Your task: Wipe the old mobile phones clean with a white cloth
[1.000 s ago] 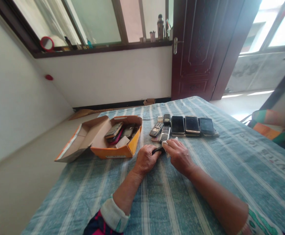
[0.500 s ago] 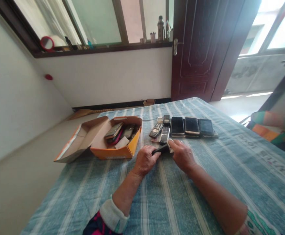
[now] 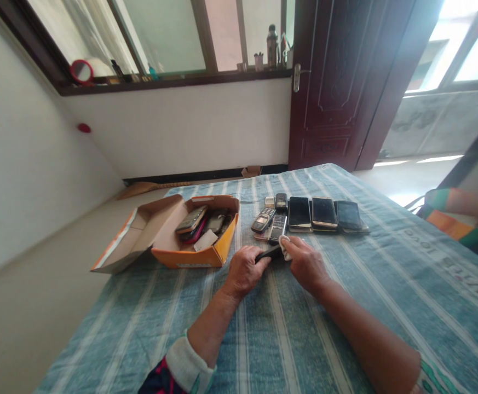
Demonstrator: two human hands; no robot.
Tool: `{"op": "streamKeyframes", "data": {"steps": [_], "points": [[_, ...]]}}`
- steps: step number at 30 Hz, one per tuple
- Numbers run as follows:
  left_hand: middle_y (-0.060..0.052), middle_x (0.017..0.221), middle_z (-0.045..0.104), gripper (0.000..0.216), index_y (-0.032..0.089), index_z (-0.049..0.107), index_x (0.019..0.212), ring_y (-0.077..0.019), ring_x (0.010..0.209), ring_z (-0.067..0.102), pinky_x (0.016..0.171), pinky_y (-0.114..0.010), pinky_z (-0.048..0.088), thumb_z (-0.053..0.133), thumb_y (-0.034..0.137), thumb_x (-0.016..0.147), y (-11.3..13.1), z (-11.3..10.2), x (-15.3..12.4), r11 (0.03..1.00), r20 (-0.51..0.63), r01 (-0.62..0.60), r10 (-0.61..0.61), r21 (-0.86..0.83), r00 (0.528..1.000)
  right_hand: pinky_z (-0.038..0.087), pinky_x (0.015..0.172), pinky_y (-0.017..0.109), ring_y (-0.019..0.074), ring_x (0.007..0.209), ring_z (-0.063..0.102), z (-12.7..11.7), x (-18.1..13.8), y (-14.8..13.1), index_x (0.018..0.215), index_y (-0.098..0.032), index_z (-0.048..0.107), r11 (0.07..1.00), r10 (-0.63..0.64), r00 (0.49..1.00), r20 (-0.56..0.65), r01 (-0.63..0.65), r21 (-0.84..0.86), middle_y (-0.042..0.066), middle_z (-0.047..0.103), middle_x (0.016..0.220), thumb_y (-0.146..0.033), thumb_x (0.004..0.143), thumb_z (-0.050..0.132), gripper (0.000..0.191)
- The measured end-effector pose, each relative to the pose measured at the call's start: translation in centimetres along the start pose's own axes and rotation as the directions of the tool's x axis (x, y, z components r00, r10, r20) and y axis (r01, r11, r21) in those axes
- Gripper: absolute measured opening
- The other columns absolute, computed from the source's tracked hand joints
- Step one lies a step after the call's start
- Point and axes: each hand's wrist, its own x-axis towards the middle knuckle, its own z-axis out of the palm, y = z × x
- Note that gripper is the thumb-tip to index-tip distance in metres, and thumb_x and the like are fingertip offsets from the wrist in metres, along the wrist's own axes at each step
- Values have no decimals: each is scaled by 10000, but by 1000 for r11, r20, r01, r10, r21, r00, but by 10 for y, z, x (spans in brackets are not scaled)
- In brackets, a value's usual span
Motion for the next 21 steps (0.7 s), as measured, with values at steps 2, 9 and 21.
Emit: {"op": "streamKeyframes", "data": {"steps": [2, 9, 21], "points": [[-36, 757, 685, 31, 166, 695, 776, -185, 758, 633, 694, -278, 466, 695, 196, 784, 1, 0, 0, 1000, 4, 3, -3, -2, 1000, 441, 781, 251, 190, 922, 600, -1, 1, 2, 1155, -204, 643, 999, 35, 999, 16, -36, 10, 76, 675, 1006, -32, 831, 419, 429], [-28, 747, 681, 33, 171, 694, 763, -174, 741, 623, 692, -273, 460, 691, 198, 783, -1, 1, 0, 1000, -10, 2, -2, -9, 1000, 420, 706, 243, 183, 838, 611, -4, 3, 2, 1152, -211, 648, 994, 109, 992, 57, -110, 5, 71, 677, 983, -31, 813, 415, 450], [-43, 762, 681, 39, 156, 695, 776, -184, 759, 629, 703, -275, 465, 696, 194, 785, -1, 0, 0, 1000, -3, 8, -8, -4, 1000, 379, 650, 256, 181, 767, 591, -3, 5, 9, 1109, -214, 669, 987, 162, 984, 71, -160, -34, 69, 674, 923, -32, 777, 434, 446]]}}
